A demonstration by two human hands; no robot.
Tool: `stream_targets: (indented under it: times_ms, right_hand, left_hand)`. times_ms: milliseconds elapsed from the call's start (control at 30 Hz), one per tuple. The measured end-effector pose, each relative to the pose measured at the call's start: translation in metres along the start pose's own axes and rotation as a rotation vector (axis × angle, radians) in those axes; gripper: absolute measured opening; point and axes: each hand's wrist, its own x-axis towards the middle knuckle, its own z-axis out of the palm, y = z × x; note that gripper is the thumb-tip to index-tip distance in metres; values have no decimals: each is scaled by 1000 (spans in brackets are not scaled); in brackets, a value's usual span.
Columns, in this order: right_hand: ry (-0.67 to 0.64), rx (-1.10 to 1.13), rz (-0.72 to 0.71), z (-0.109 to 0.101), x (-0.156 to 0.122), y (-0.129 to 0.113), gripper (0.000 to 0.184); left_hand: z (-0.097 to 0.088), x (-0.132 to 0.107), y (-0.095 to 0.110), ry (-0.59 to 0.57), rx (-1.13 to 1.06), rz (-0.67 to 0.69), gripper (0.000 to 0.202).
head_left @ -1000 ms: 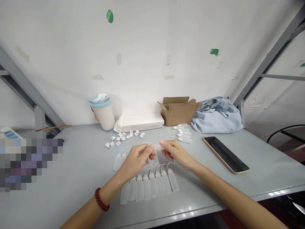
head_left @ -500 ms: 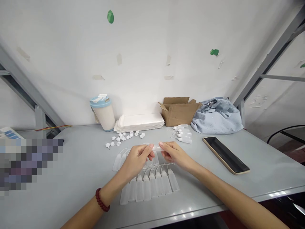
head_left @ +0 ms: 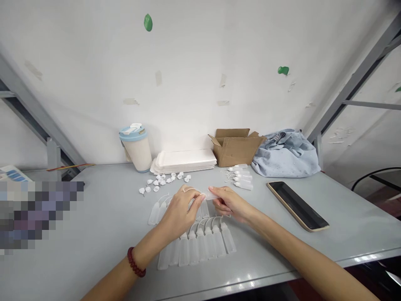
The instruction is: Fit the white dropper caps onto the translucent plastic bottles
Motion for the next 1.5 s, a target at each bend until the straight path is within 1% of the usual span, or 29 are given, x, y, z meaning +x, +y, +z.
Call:
stream_targets:
  times_ms: [33, 100, 133, 167, 200, 267, 300, 367, 467, 633, 733, 800, 967, 1033, 1067, 1133, 1233, 1300, 1333, 1367, 1433, 1500]
  right_hand:
    - [35, -59, -17, -4, 2, 0, 54]
    - [190, -299, -109, -17, 6, 0, 51]
    - [305, -481, -182, -27, 8, -1, 49]
    - [457, -730, -264, -37, 10, -1, 48]
    - [595, -1002, -310, -49, 12, -1, 46]
    - [684, -1123, -297, -72, 16, -1, 41]
    - [710, -1166, -290, -82, 18, 0, 38]
    - [746, -1234, -283, -97, 23, 2, 33]
    - [768, -1310, -284, -107, 28, 6, 29]
    - [749, -1344, -324, -111, 30, 11, 22]
    - [730, -1310, -383, -109, 28, 10, 22]
    - [711, -1278, -426, -104, 26, 7, 21]
    - [626, -1203, -488, -77, 17, -2, 19]
    - [559, -1171, -480, -65, 10, -8, 17]
    - [499, -1151, -465, -60, 5, -12, 16]
    - [254, -1056, -337, -51, -6, -21, 15]
    - [-144, -921, -33, -38, -23, -34, 21]
    - [-315, -849, 126, -28, -32, -39, 25]
    - [-380, -838, 183, -23, -35, -41, 27]
    - [-418, -841, 220, -19, -37, -41, 29]
    - [-449, -874, 276, -12, -37, -39, 32]
    - [-460, -905, 336, -9, -35, -36, 33]
  left_hand:
    - [-2, 1, -3, 11, 26, 5, 29]
    - [-9, 5, -12, 47, 77, -30, 30]
    - [-14, 6, -18, 68, 106, -61, 31]
    - [-20, 8, -26, 100, 130, -99, 31]
    - [-25, 10, -34, 135, 153, -142, 30]
    - [-34, 13, -50, 169, 218, -183, 28]
    - [-37, 15, -57, 170, 245, -199, 28]
    - [-38, 20, -68, 134, 306, -180, 28]
    - [-33, 32, -77, 65, 342, -129, 25]
    - [-23, 54, -82, -47, 372, -22, 25]
    - [-20, 60, -84, -122, 375, 32, 27]
    - [-18, 62, -84, -158, 380, 52, 28]
    - [-15, 61, -83, -198, 399, 62, 28]
    - [-14, 61, -82, -210, 406, 60, 27]
    - [-14, 61, -82, -215, 409, 60, 26]
    - [-15, 60, -81, -219, 417, 55, 24]
    - [-17, 56, -76, -196, 421, 38, 18]
    - [-20, 50, -70, -168, 409, 30, 17]
    - [-21, 45, -66, -147, 397, 28, 18]
    - [-22, 40, -62, -124, 382, 25, 20]
    - [-23, 29, -53, -41, 337, 10, 21]
    - [-23, 20, -46, 29, 303, -16, 21]
